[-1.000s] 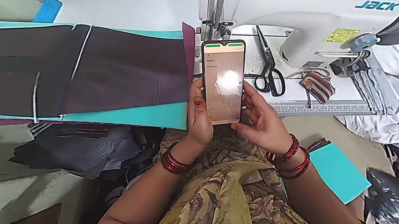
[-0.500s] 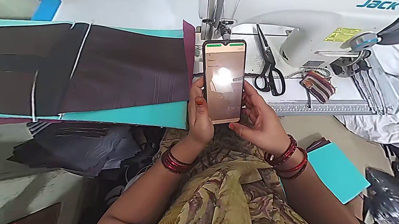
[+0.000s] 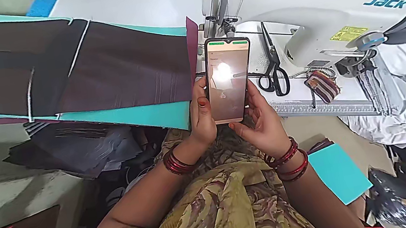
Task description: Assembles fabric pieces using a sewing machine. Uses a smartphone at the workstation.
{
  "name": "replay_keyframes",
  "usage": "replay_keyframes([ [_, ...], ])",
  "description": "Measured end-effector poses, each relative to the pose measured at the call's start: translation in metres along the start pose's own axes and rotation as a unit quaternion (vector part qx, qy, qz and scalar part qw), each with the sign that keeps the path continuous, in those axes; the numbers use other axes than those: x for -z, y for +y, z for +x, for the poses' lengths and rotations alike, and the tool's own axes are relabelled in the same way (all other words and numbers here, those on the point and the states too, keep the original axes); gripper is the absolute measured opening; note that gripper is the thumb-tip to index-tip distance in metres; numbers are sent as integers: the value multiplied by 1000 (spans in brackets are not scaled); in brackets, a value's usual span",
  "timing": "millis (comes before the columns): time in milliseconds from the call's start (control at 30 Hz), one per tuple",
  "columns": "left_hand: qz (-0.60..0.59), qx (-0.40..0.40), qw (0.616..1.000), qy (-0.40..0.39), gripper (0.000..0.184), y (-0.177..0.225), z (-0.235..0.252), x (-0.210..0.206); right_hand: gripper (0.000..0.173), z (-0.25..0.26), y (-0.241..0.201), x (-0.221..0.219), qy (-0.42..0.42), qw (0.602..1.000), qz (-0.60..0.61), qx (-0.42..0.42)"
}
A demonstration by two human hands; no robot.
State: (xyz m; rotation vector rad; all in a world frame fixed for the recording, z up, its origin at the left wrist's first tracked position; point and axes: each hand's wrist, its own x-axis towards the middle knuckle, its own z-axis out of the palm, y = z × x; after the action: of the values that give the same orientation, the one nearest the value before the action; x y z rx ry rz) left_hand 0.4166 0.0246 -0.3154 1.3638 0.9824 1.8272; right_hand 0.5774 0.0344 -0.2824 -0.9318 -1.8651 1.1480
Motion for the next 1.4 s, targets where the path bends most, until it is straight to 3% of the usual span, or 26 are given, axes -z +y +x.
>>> replay_keyframes([
  [100,14,20,1000,4,92,0,-3,1,85,4,0,3,73,985,-143,60],
  [233,3,18,1000,1,85,-7,-8,-1,70,19,-11,7,177,882,-389,199],
  [367,3,1,1000,-8,80,-7,-9,-3,64,34,-21,7,196,842,-441,242],
  [533,10,-34,999,-13,71,-10,-9,-1,65,45,-25,5,183,840,-450,243],
  [700,29,-48,998,-13,74,-12,-9,0,67,46,-24,3,181,844,-443,243],
  [933,21,-33,999,-9,74,-11,-8,4,75,33,-22,14,228,906,-296,202],
  [1167,11,-27,999,-21,78,-12,-8,2,68,44,-23,10,188,860,-424,213],
  [1400,21,-31,999,-19,75,-11,-7,6,61,34,-13,5,165,848,-440,246],
])
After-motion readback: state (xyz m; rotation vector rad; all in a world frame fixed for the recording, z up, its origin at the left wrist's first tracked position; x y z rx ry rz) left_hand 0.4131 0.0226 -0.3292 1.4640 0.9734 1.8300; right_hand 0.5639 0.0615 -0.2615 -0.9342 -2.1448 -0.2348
